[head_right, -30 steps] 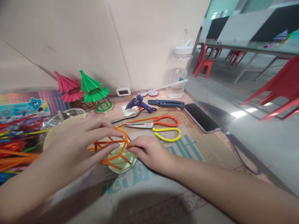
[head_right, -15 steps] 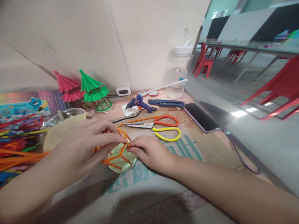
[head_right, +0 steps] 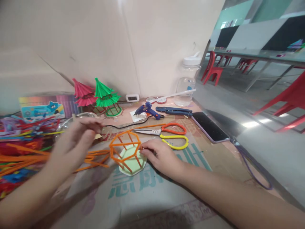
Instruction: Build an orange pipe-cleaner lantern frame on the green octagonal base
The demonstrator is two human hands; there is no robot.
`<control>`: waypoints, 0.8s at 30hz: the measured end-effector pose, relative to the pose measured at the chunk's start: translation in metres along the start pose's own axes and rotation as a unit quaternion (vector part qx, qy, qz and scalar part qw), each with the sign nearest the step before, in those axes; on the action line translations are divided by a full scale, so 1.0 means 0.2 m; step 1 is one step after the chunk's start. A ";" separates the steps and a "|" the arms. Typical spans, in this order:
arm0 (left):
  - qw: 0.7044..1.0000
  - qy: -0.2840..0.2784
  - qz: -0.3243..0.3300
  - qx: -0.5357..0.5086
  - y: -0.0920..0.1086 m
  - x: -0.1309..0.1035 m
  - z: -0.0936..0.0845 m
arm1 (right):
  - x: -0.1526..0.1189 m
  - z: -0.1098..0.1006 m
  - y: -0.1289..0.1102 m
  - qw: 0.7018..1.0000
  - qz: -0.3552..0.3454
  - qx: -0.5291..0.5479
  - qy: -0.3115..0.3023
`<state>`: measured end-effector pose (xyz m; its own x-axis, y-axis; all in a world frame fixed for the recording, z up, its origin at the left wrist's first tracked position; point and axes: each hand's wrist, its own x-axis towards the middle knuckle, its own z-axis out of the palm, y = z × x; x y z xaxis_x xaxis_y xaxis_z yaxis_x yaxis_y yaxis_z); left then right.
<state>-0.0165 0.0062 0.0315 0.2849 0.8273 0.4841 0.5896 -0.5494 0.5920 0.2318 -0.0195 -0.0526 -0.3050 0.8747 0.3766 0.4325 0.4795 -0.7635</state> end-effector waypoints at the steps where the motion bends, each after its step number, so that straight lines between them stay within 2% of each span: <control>1: 1.000 -0.023 -0.003 -0.014 -0.05 -0.05 0.03 | 0.00 0.00 0.01 1.000 0.009 -0.004 0.003; 4: 0.997 -0.070 -0.024 -0.029 -0.16 -0.20 0.12 | 0.00 0.01 0.02 1.000 0.019 -0.008 -0.011; 8: 0.996 -0.070 0.014 -0.053 -0.18 -0.29 0.18 | 0.01 0.01 0.01 0.999 0.018 -0.024 -0.035; 13: 0.996 0.012 0.075 -0.034 -0.16 -0.26 0.16 | -0.01 0.00 0.00 0.999 0.031 -0.021 -0.038; 16: 0.993 0.018 0.117 0.006 -0.15 -0.25 0.13 | -0.04 0.00 0.01 1.000 0.026 0.000 0.006; 19: 0.992 0.012 0.124 0.036 -0.14 -0.24 0.12 | -0.06 0.00 0.02 0.998 -0.003 0.008 0.067; 21: 0.990 0.020 0.131 0.051 -0.13 -0.23 0.12 | -0.06 0.00 0.03 0.997 -0.007 0.005 0.076; 24: 0.986 0.048 0.146 0.067 -0.13 -0.21 0.12 | -0.06 0.00 0.02 0.998 0.000 0.011 0.058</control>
<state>-0.0264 -0.0105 -0.0192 0.3877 0.6185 0.6835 0.5896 -0.7363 0.3319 0.2369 -0.0274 -0.0601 -0.2034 0.8780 0.4333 0.4130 0.4782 -0.7751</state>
